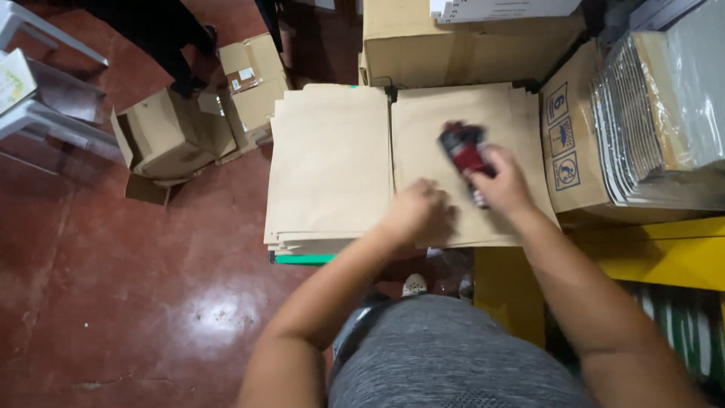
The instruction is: The person repeatedly wipes the surface of stacked beige paper sheets using a red and black cloth. They handle the sheets one at a time, wiping them and placing them back on the stack.
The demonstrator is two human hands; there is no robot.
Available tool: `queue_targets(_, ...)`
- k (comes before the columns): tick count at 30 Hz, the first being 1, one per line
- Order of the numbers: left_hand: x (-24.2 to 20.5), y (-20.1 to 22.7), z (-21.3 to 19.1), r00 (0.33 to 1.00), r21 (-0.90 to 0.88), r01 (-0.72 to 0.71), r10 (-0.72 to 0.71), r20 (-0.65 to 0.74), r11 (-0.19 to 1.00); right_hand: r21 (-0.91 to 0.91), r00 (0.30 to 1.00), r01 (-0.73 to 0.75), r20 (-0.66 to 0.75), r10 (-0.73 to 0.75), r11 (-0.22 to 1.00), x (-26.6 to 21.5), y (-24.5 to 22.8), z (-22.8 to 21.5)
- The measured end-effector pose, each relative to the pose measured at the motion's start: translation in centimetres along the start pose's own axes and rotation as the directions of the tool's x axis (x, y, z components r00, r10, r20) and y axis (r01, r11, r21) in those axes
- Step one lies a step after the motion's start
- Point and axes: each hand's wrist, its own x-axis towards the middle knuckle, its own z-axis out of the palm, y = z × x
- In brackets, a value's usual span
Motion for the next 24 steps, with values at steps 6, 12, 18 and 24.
queue_targets(6,-2.1,0.5,8.3,0.894,-0.113,0.284,-0.221,0.390,0.952,-0.490,0.923,0.222,0.385,-0.019,0.843,5.0,3.5,-1.1)
queue_targets(12,-0.4,-0.5,3.3,0.825,-0.138,0.254,-0.140,0.548,0.957,-0.547,0.914,-0.406,-0.238,0.329,0.732,13.2,17.4,5.2)
queue_targets(18,-2.7,-0.8,8.0,0.900,-0.057,0.152,-0.115,0.420,0.987,-0.383,0.902,0.357,0.379,-0.208,0.852,8.7,0.9,14.2)
queue_targets(24,-1.3,-0.6,4.7,0.880,-0.143,0.249,-0.162,0.447,0.958,-0.359,0.905,0.420,0.237,-0.354,0.833,10.8,0.7,8.3)
